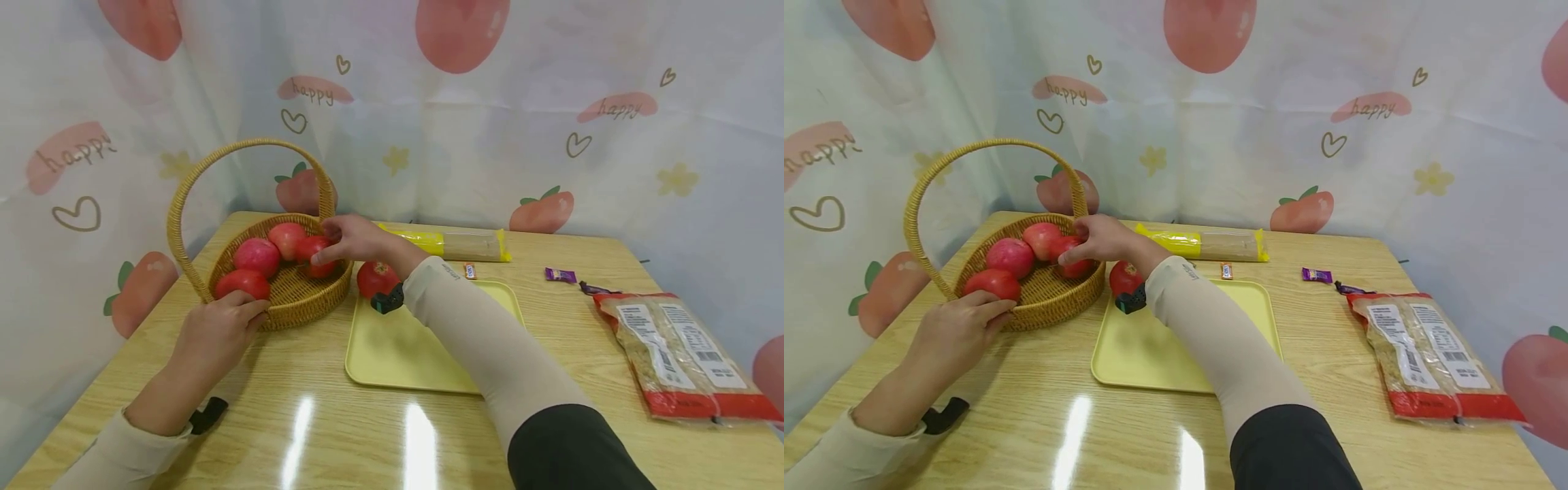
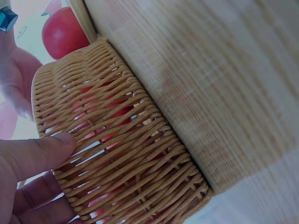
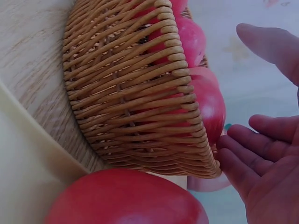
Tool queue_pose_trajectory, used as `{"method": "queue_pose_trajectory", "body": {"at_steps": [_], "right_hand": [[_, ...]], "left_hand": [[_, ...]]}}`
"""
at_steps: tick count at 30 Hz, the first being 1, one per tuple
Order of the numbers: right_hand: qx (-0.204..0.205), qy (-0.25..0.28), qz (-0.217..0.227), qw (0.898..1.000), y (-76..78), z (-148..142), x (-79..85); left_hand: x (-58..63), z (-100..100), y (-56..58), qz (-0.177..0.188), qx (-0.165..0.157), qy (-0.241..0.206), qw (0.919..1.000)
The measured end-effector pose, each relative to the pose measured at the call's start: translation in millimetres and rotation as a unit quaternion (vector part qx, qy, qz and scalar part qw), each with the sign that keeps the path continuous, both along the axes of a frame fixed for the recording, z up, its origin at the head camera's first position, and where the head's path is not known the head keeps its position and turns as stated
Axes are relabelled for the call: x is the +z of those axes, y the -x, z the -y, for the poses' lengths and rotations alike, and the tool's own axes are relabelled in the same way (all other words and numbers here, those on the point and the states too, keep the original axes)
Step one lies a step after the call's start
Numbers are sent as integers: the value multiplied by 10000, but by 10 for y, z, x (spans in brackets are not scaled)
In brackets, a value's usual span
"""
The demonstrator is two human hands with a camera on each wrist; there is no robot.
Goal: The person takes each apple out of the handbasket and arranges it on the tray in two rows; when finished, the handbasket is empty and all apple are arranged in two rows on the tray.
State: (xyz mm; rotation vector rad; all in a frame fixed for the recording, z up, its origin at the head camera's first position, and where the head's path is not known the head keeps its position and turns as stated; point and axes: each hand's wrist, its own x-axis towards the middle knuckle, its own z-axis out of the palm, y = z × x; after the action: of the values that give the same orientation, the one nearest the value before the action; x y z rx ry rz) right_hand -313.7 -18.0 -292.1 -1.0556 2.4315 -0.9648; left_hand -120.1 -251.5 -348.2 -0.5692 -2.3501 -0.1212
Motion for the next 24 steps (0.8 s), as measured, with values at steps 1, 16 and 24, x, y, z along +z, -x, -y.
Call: {"method": "queue_pose_trajectory", "body": {"at_steps": [1, 16, 24], "right_hand": [[3, -19, -27, 10000, 3, 8, 4], [146, -92, -67, 9998, 34, 163, 74], [111, -268, -104, 9995, 48, 205, 85]], "left_hand": [[-1, 1, 1, -6, 2, 2, 10000], [4, 6, -16, 23, 77, 85, 9999], [16, -8, -18, 175, 143, 141, 9996]]}}
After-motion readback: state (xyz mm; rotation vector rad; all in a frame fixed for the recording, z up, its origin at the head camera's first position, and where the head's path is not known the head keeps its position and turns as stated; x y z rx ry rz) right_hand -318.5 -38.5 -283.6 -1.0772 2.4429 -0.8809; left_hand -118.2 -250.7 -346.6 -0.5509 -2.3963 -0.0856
